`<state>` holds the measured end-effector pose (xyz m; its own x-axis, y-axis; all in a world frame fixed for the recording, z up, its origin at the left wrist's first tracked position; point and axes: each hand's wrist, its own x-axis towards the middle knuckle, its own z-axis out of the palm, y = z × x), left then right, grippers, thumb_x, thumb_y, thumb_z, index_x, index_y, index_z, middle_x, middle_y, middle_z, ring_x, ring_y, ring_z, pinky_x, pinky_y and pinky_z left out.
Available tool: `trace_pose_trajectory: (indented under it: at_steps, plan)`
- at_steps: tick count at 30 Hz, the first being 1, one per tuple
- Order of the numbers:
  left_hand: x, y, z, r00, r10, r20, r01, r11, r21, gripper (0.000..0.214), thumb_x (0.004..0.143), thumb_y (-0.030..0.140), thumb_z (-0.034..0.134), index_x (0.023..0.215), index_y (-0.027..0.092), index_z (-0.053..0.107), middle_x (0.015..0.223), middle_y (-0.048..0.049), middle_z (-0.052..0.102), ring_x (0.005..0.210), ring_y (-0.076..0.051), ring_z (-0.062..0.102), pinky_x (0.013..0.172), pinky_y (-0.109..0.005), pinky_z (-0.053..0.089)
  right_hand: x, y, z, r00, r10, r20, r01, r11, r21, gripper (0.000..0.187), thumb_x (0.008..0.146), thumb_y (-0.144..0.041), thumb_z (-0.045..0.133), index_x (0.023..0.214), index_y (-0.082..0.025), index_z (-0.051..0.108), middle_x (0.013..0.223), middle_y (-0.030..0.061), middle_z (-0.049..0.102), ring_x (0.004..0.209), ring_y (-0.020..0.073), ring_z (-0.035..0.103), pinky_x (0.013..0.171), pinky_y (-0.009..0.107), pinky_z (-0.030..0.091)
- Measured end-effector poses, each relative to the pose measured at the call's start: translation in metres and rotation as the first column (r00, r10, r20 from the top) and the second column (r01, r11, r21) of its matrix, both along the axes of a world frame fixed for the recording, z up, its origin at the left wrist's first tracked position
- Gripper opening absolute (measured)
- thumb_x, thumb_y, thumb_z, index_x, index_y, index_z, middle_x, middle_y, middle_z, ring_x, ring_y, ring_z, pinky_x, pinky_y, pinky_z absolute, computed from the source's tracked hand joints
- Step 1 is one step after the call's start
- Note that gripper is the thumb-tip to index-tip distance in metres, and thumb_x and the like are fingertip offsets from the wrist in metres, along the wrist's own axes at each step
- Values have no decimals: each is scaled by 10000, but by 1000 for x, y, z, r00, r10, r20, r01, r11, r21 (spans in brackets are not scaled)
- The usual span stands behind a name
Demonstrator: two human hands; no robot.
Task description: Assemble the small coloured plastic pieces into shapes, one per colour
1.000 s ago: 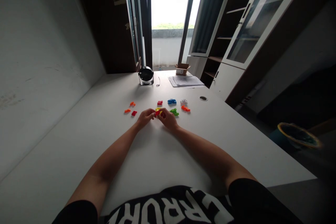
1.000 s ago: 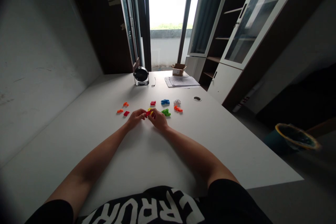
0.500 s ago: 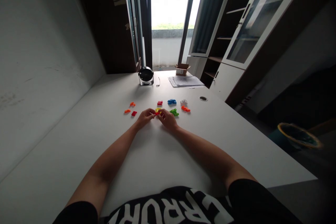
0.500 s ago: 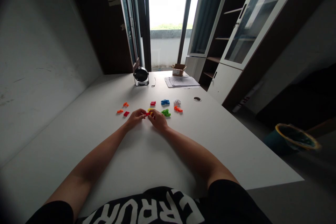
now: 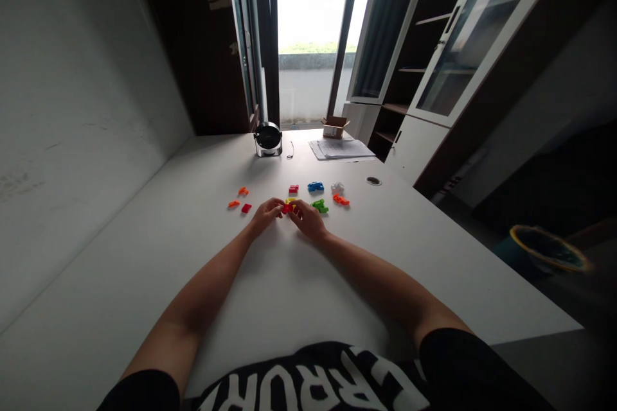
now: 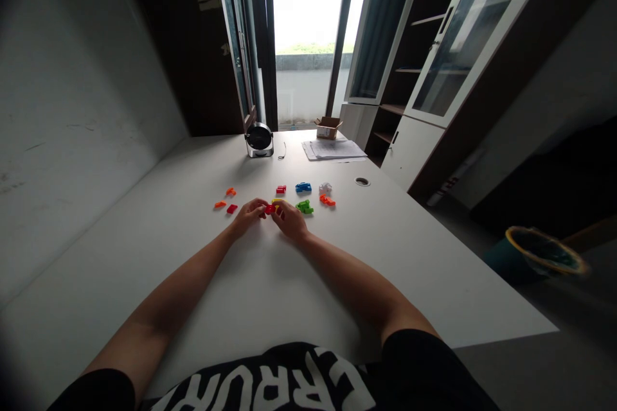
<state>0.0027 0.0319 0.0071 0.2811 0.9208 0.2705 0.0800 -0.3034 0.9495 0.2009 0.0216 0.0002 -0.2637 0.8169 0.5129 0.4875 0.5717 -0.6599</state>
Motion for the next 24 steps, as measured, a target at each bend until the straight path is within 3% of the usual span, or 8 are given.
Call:
trace_pose_trajectory:
  at_steps: [24]
  plan:
    - [-2,0,0,999,-53,8,53,999,1,217,859,340,673,979,160,658,915,-52,678,792,-152,607,759,-306,507,0,1,-2,1000,16,5,-16,1000,21,264,959,-343,585,1183,-208,617,877,33,693,647,132,592,612,237,447]
